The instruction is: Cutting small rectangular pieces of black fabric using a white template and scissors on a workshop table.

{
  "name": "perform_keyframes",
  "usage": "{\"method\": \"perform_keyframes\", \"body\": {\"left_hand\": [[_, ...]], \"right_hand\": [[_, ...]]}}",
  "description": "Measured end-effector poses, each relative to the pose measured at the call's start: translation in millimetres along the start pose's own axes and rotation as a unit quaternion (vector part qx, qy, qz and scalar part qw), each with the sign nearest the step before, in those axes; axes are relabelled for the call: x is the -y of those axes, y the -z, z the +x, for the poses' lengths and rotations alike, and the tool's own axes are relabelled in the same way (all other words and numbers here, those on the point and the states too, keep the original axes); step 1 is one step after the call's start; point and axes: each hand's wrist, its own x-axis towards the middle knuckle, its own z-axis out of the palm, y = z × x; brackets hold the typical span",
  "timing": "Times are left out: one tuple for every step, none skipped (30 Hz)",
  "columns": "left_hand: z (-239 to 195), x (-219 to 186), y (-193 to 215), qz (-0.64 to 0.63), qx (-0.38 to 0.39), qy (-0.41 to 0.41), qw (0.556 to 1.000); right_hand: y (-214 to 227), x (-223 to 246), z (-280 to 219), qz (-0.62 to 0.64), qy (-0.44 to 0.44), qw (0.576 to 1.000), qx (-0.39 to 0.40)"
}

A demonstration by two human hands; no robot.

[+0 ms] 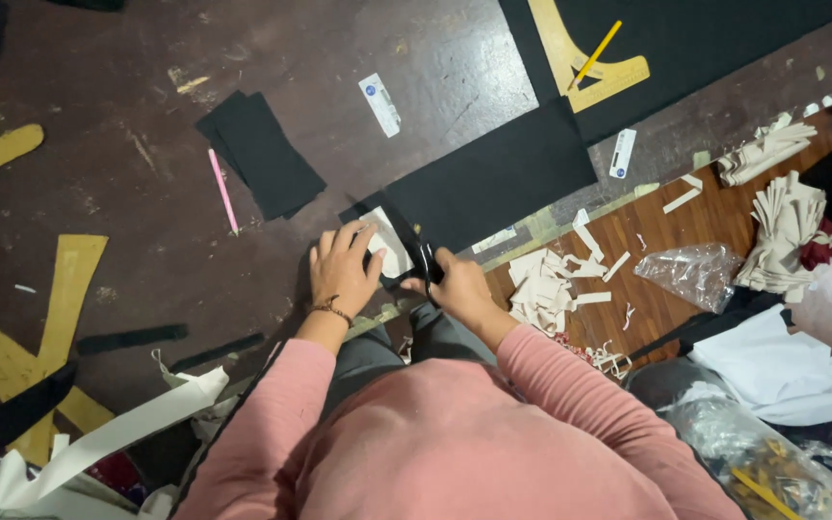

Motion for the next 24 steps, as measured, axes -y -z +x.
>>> {"method": "perform_keyframes", "body": {"left_hand": [[0,0,2,-0.004,0.010,0.017,1.000],[3,3,-2,-0.004,0.009,0.017,1.000],[7,5,-5,-0.030,0.000,0.035,0.999],[14,8,-8,-0.056,-0.010,0.049,0.997],[21,13,-14,-0.056,-0.012,0.047,0.997],[26,19,-20,-0.049,-0.045,0.065,0.996],[30,25,-26,-0.043,-0.078,0.082,0.993],[33,30,-29,-0.043,-0.079,0.084,0.992],[37,36,-32,-0.060,-0.068,0.080,0.993],[42,41,-34,-0.077,-0.059,0.077,0.992],[45,38,-30,-0.077,-0.061,0.079,0.992],[46,37,-26,-0.109,-0.050,0.095,0.988],[46,35,-22,-0.141,-0.038,0.111,0.983],[48,35,-20,-0.141,-0.040,0.111,0.983],[49,35,-17,-0.141,-0.017,0.124,0.982],[50,34,-15,-0.140,0.008,0.138,0.980],[54,35,-12,-0.140,0.007,0.138,0.980],[53,36,-9,-0.156,0.016,0.150,0.976],[53,36,-7,-0.171,0.025,0.162,0.972],[49,36,0,-0.171,0.024,0.159,0.972],[46,35,7,-0.179,0.027,0.139,0.974],[42,33,14,-0.187,0.030,0.119,0.975],[42,34,16,-0.187,0.030,0.117,0.975],[38,34,17,-0.187,0.051,0.105,0.975]], "right_hand": [[-5,2,-1,0.015,-0.001,0.999,-0.034],[-11,6,4,0.015,0.000,0.999,-0.034],[-18,10,9,-0.001,-0.012,0.998,-0.058],[-22,14,15,-0.017,-0.025,0.996,-0.085],[-25,16,19,-0.017,-0.025,0.996,-0.088],[-28,18,20,-0.037,-0.021,0.994,-0.101],[-32,20,22,-0.057,-0.017,0.992,-0.114],[-32,21,20,-0.058,-0.016,0.992,-0.114],[-32,22,18,-0.060,-0.030,0.993,-0.101],[-31,23,18,-0.064,-0.042,0.993,-0.088],[-29,26,19,-0.065,-0.039,0.993,-0.088],[-29,29,19,-0.054,-0.050,0.993,-0.091],[-29,32,18,-0.042,-0.062,0.993,-0.094],[-36,28,22,-0.042,-0.060,0.993,-0.095],[-43,23,27,-0.023,-0.074,0.992,-0.101],[-50,18,31,-0.003,-0.088,0.990,-0.106],[-42,27,33,-0.004,-0.087,0.991,-0.106],[-36,34,31,0.017,-0.101,0.989,-0.110],[-31,42,29,0.037,-0.115,0.986,-0.114],[-33,39,31,0.038,-0.115,0.986,-0.116],[-34,37,32,0.037,-0.131,0.984,-0.113],[-36,34,34,0.037,-0.147,0.982,-0.110],[-33,35,35,0.038,-0.148,0.982,-0.112],[-33,36,33,0.044,-0.137,0.983,-0.118]]}}
